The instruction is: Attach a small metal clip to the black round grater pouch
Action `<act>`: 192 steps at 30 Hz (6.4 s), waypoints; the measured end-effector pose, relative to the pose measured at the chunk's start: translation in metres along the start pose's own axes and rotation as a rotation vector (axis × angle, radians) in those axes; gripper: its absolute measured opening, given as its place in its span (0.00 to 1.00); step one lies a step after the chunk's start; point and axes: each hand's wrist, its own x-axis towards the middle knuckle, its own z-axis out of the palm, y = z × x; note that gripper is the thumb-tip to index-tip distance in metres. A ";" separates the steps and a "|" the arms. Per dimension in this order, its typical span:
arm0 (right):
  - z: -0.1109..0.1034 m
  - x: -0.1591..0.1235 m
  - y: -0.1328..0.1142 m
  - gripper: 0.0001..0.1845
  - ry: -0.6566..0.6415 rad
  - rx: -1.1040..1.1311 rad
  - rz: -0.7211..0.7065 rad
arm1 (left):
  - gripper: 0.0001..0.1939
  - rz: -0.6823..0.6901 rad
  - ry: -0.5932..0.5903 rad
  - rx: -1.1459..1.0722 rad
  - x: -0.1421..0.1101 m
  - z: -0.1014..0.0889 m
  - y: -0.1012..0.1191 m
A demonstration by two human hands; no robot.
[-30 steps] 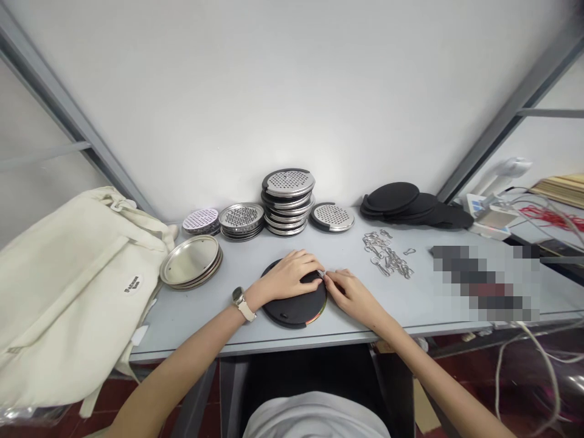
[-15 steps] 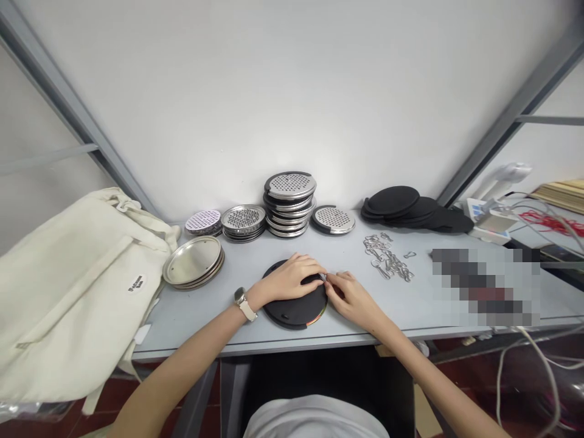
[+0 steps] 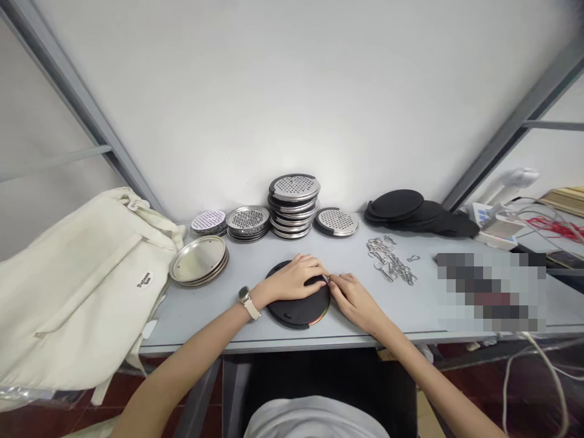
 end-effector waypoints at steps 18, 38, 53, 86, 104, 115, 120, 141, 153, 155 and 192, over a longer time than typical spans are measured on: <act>0.004 0.001 0.000 0.11 0.030 -0.105 -0.009 | 0.10 0.025 -0.021 0.002 0.000 -0.003 0.003; 0.009 -0.001 0.001 0.09 0.133 0.004 0.079 | 0.12 0.033 0.008 -0.018 0.000 -0.002 0.005; 0.003 0.000 -0.001 0.11 0.062 -0.037 -0.013 | 0.14 0.013 0.012 0.008 -0.001 -0.005 0.007; 0.006 0.001 0.000 0.15 0.048 -0.106 -0.062 | 0.15 0.048 0.054 0.030 -0.001 -0.001 0.007; 0.003 -0.001 -0.004 0.13 0.050 -0.078 -0.002 | 0.10 0.054 0.018 0.058 0.000 -0.002 0.004; 0.001 -0.001 -0.004 0.14 0.114 -0.008 0.049 | 0.11 0.061 0.008 0.065 -0.001 -0.002 0.005; 0.000 -0.002 -0.005 0.13 0.136 0.005 0.053 | 0.11 0.075 0.014 0.057 -0.002 -0.001 0.003; 0.009 -0.009 -0.006 0.12 0.292 -0.453 -0.142 | 0.10 0.085 0.003 0.073 0.000 -0.001 0.007; 0.004 -0.007 -0.003 0.11 0.218 -0.084 0.123 | 0.11 -0.014 0.071 0.116 0.000 -0.003 0.004; 0.003 -0.006 -0.002 0.11 0.200 -0.028 0.167 | 0.12 -0.041 0.070 0.140 -0.001 -0.003 0.005; 0.003 -0.002 -0.003 0.14 0.090 -0.161 -0.072 | 0.10 0.066 -0.018 0.071 0.000 -0.002 0.002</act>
